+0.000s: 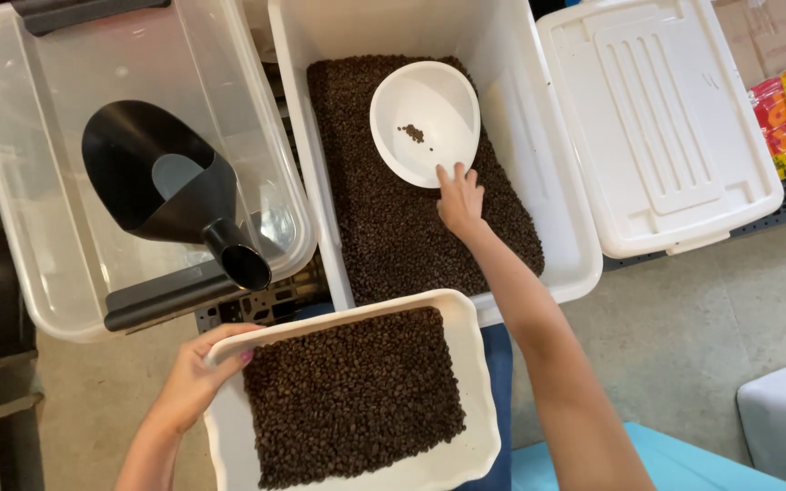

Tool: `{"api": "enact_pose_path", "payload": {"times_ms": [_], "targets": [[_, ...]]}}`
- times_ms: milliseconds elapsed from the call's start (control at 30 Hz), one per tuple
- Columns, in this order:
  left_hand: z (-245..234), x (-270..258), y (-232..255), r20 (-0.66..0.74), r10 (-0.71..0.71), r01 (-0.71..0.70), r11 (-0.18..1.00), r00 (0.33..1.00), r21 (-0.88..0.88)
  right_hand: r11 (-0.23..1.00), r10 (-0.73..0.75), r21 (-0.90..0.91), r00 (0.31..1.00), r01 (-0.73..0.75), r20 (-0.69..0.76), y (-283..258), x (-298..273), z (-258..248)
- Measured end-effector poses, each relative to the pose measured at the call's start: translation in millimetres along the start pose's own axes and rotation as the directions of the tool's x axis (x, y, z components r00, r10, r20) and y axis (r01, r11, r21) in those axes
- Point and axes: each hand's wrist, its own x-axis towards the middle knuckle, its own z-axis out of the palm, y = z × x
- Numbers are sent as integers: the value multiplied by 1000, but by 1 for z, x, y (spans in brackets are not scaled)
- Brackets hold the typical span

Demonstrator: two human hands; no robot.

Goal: Preparing a tray of coffee beans and manually sorting them for quality control

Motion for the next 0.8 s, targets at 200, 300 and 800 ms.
{"api": "enact_pose_path", "payload": {"times_ms": [200, 300, 800], "targets": [[13, -25, 24, -13, -256, 243, 928, 966, -281, 895, -300, -389, 940, 218, -163, -2, 42, 54], [21, -33, 12, -41, -513, 442, 775, 857, -452, 861, -374, -426, 913, 277, -163, -5, 37, 56], [46, -36, -42, -62, -406, 372, 881, 912, -292, 720, -664, -470, 704, 512, -251, -35, -185, -201]]}}
